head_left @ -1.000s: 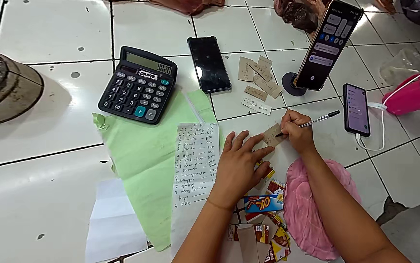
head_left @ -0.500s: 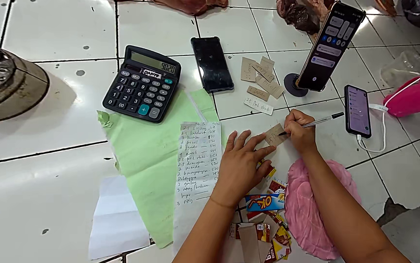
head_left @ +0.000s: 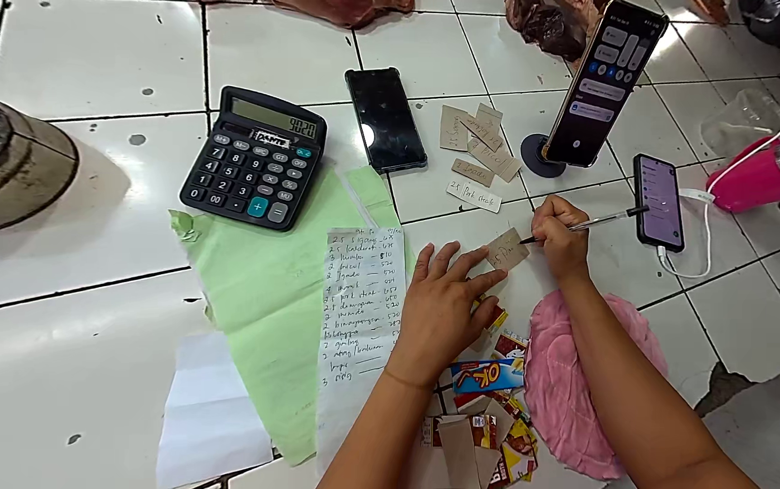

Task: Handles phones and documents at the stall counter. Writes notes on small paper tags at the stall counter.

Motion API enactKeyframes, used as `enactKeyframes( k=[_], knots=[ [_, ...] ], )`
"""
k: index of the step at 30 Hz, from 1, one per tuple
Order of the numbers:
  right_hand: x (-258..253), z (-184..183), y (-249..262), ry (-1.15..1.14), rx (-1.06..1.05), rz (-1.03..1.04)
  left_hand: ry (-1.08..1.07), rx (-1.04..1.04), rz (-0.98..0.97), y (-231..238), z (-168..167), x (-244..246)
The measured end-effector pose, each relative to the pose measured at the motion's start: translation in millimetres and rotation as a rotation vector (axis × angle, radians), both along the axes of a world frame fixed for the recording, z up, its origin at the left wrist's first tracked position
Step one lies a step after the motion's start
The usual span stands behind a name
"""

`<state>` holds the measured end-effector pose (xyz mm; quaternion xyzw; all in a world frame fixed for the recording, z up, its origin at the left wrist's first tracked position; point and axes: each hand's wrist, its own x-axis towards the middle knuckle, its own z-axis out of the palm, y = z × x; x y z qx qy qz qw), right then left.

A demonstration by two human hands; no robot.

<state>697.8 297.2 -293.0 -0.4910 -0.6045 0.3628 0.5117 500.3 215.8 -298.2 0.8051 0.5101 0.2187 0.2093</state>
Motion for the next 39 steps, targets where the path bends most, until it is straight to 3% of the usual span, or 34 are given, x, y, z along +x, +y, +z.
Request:
enactKeyframes(
  k=[15, 39],
  knots=[
    [1.6, -0.6, 0.4, -0.093, -0.035, -0.013, 0.002, 0.005, 0.0, 0.1, -0.9, 0.1],
    [4.7, -0.8, 3.8, -0.018, 0.02, -0.093, 0.001, -0.007, 0.003, -0.3, 0.3, 0.0]
  ],
)
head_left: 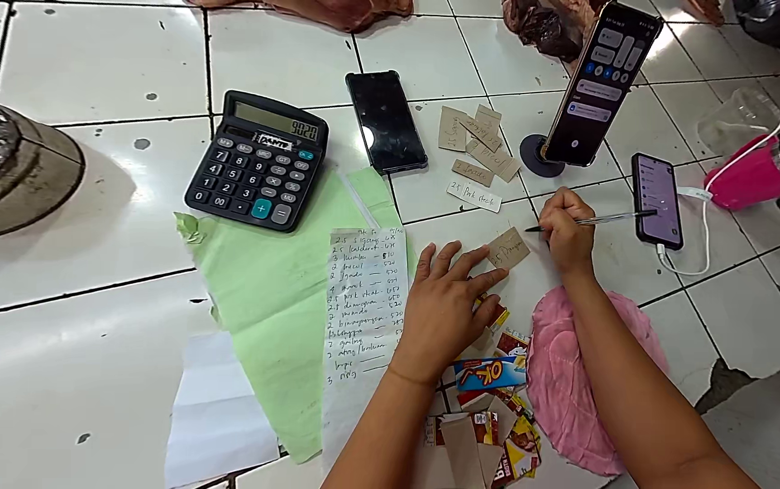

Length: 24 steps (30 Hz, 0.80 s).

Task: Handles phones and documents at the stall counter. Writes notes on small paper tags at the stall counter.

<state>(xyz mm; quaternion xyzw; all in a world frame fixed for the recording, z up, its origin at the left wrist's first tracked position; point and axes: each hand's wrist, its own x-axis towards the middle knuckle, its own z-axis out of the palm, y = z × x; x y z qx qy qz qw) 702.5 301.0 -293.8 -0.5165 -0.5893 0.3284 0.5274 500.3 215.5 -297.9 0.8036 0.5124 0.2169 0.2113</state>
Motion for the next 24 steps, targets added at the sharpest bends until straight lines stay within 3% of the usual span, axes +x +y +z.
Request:
enactKeyframes(
  k=[6, 13, 24],
  knots=[
    [-8.5, 24.7, -17.4, -0.22, -0.2, 0.088, -0.006, -0.007, -0.001, 0.0, -0.6, -0.2],
    [-7.5, 6.9, -10.2, -0.094, -0.047, 0.19, -0.018, -0.036, -0.015, 1.2, 0.9, 0.4],
    [-15.8, 6.6, -9.6, -0.134, -0.129, 0.101, -0.006, -0.047, -0.013, 0.9, 2.4, -0.2]
  ],
)
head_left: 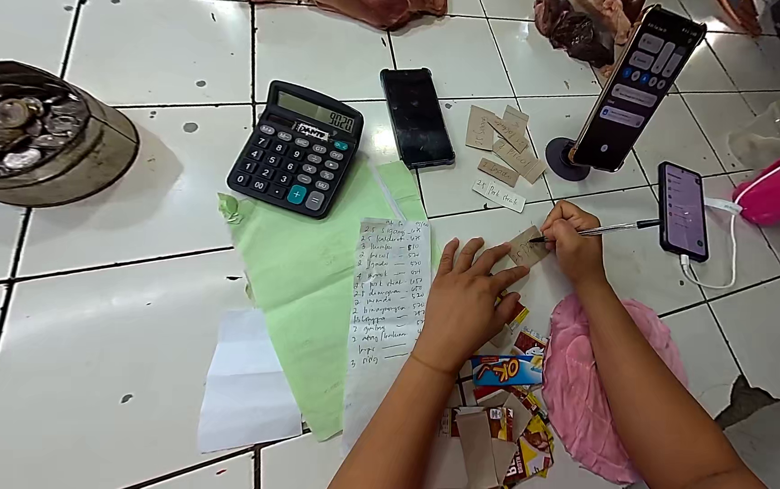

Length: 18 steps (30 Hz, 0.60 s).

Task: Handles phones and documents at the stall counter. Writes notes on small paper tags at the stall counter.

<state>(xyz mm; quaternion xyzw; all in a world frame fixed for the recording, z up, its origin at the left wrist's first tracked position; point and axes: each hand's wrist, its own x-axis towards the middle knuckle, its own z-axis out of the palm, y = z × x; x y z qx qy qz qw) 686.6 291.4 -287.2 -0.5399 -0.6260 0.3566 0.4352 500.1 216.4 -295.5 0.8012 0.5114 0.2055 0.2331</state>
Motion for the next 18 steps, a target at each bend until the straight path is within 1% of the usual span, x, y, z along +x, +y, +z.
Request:
enactKeyframes(
  k=[4, 7, 10, 12, 14, 16, 18],
  knots=[
    [7.0, 1.2, -1.2, -0.016, -0.009, 0.041, -0.005, -0.004, 0.0, -0.4, 0.8, -0.6],
    [12.9, 8.2, -5.9, -0.2, -0.017, 0.074, -0.009, 0.025, 0.038, -1.0, -1.5, 0.9],
    [12.2, 9.4, -8.9, -0.314, -0.045, 0.097, -0.028, 0.061, 0.049, -0.3, -3.1, 0.4],
    [10.1, 7.3, -3.9, -0.341, -0.016, 0.1, -0.084, 0.023, 0.0, 1.0, -0.6, -3.9],
    [8.6, 4.0, 4.0, -0.335, 0.011, 0.106, -0.136, -0.083, -0.099, 3.4, 6.3, -9.7],
    [6.1, 0.0, 9.0, -0.294, 0.033, 0.126, -0.12, -0.137, -0.193, 5.3, 10.0, -12.4],
    [2.9, -4.5, 10.6, -0.225, 0.069, 0.163, -0.088, -0.145, -0.235, 6.0, 11.2, -12.6]
  ],
)
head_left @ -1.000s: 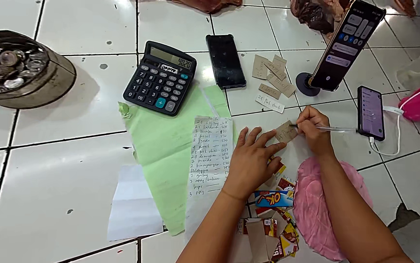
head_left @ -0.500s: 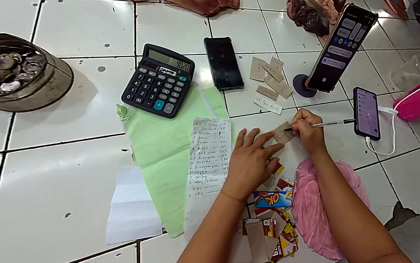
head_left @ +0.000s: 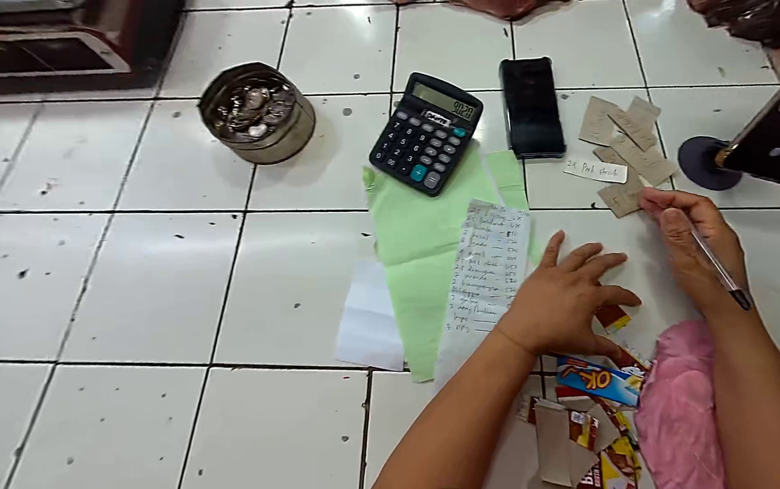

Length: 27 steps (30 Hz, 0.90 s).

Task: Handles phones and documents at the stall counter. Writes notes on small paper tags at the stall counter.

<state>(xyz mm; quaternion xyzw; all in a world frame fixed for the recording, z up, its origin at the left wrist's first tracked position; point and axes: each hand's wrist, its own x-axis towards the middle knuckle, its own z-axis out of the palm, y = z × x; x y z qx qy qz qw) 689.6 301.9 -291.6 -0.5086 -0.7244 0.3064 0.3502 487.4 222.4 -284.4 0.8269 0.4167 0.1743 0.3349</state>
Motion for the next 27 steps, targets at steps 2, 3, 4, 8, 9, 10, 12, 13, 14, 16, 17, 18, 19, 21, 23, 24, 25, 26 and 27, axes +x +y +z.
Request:
enactKeyframes(
  k=[2, 3, 4, 8, 9, 10, 12, 13, 14, 16, 17, 18, 19, 21, 23, 24, 25, 26, 27],
  knots=[
    [-1.9, -2.1, -0.4, 0.059, 0.017, 0.04, -0.01, 0.013, 0.005, 0.1, 0.4, 1.1],
    [-2.2, -2.0, -1.2, 0.089, 0.026, 0.042, -0.015, 0.019, 0.013, 0.3, 0.2, 1.9],
    [-2.5, -1.6, -2.1, 0.118, 0.038, 0.031, -0.021, 0.021, 0.021, 0.3, 0.2, 2.3],
    [-4.3, 2.5, -7.2, 0.234, 0.001, -0.028, -0.04, 0.052, 0.082, 0.2, -0.2, 4.6],
    [-6.2, 4.6, -10.6, 0.252, -0.041, -0.019, -0.051, 0.068, 0.099, -0.3, -1.3, 5.2],
    [-8.2, 6.6, -14.4, 0.259, -0.085, -0.005, -0.062, 0.091, 0.123, -0.7, -2.8, 6.0],
    [-11.1, 8.0, -20.0, 0.251, -0.14, 0.025, -0.063, 0.126, 0.173, -0.7, -4.7, 7.4],
    [-11.1, 7.7, -21.5, 0.237, -0.149, 0.038, -0.066, 0.14, 0.203, -1.1, -5.7, 8.4],
    [-10.5, 7.9, -22.0, 0.228, -0.157, 0.039, -0.065, 0.144, 0.223, -1.3, -6.7, 9.1],
    [-8.4, 9.0, -21.0, 0.208, -0.186, 0.012, -0.055, 0.138, 0.229, -1.1, -6.8, 9.3],
    [-7.6, 10.2, -20.9, 0.197, -0.207, -0.008, -0.045, 0.126, 0.217, -1.0, -6.2, 9.1],
    [-7.5, 11.7, -20.9, 0.19, -0.23, -0.03, -0.036, 0.113, 0.2, -0.9, -5.6, 8.7],
    [-7.6, 12.8, -20.9, 0.188, -0.25, -0.043, -0.03, 0.104, 0.184, -0.7, -5.1, 8.3],
    [-7.3, 13.5, -21.5, 0.187, -0.271, -0.055, -0.034, 0.101, 0.165, -0.1, -5.4, 8.2],
    [-7.2, 14.4, -21.9, 0.171, -0.282, -0.058, -0.058, 0.12, 0.173, 0.7, -7.7, 8.5],
    [-7.5, 15.0, -22.6, 0.167, -0.288, -0.057, -0.071, 0.13, 0.182, 0.7, -8.5, 8.6],
    [-7.8, 15.3, -23.6, 0.166, -0.292, -0.053, -0.079, 0.139, 0.192, 0.7, -8.6, 8.6],
    [-7.3, 15.0, -24.5, 0.165, -0.285, -0.038, -0.094, 0.153, 0.21, 0.8, -8.6, 8.9],
    [-6.1, 14.3, -25.7, 0.157, -0.262, -0.009, -0.123, 0.17, 0.235, 1.1, -8.9, 9.1]
  ],
)
